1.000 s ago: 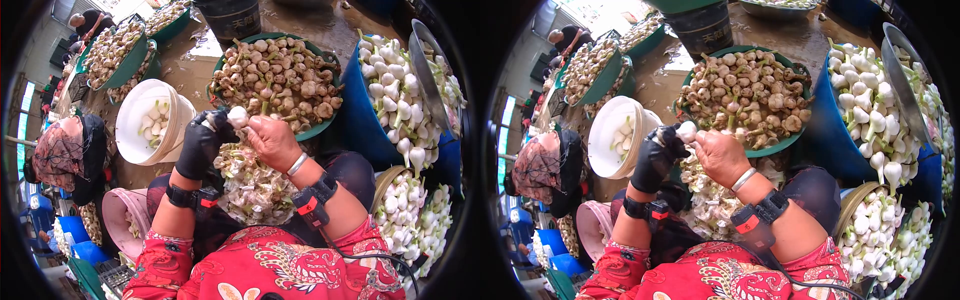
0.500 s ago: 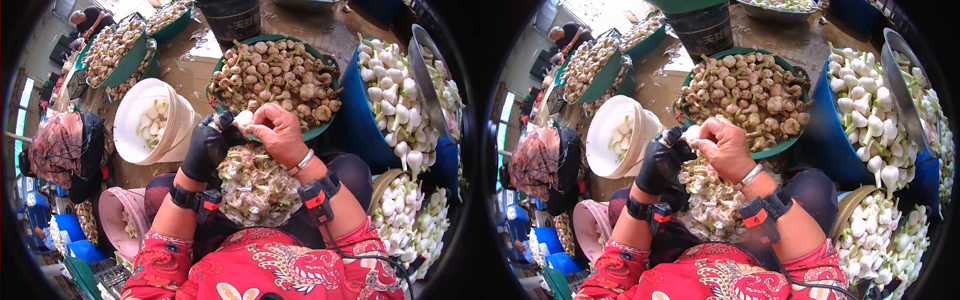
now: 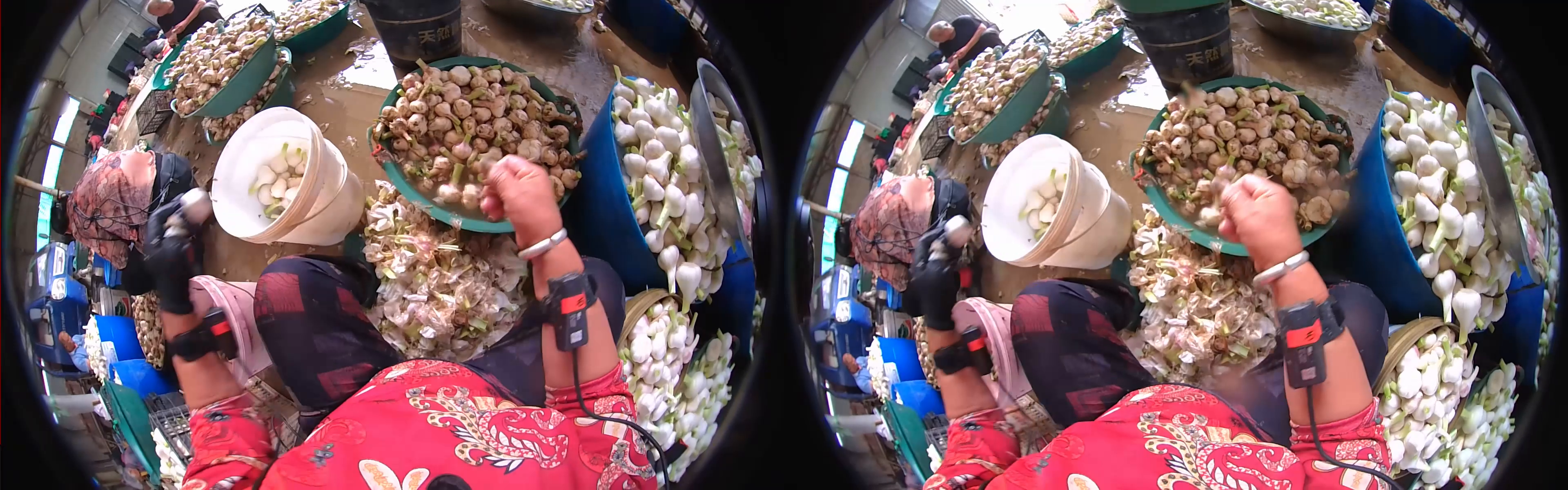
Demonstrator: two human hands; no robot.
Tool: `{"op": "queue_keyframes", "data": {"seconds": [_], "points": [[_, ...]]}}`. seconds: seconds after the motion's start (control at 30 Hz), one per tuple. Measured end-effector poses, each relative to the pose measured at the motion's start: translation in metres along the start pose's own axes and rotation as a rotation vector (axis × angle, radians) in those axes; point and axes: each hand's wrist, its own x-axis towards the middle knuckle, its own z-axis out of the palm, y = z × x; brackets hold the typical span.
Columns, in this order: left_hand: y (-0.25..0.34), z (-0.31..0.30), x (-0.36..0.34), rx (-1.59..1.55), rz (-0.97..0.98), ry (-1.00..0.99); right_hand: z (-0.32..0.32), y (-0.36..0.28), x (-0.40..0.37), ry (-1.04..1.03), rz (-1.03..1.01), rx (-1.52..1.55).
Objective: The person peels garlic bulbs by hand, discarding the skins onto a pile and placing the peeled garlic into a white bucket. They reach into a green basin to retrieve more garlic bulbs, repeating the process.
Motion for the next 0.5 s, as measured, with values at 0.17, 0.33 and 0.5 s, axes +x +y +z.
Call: {"op": "queue_keyframes", "data": {"seconds": [0.17, 0.33, 0.5], "points": [[-0.092, -0.09, -0.013, 0.574, -0.197, -0.257, -0.037, -0.024, 0.002, 0.263, -0.095, 0.089], [0.083, 0.122, 0.009, -0.1, 0.052, -0.515, -0.046, -0.04, -0.007, 0.271, -0.063, 0.135], [0.128, 0.352, -0.027, -0.242, 0.34, -0.931, -0.056, -0.042, -0.009, 0.436, -0.112, 0.114]]}}
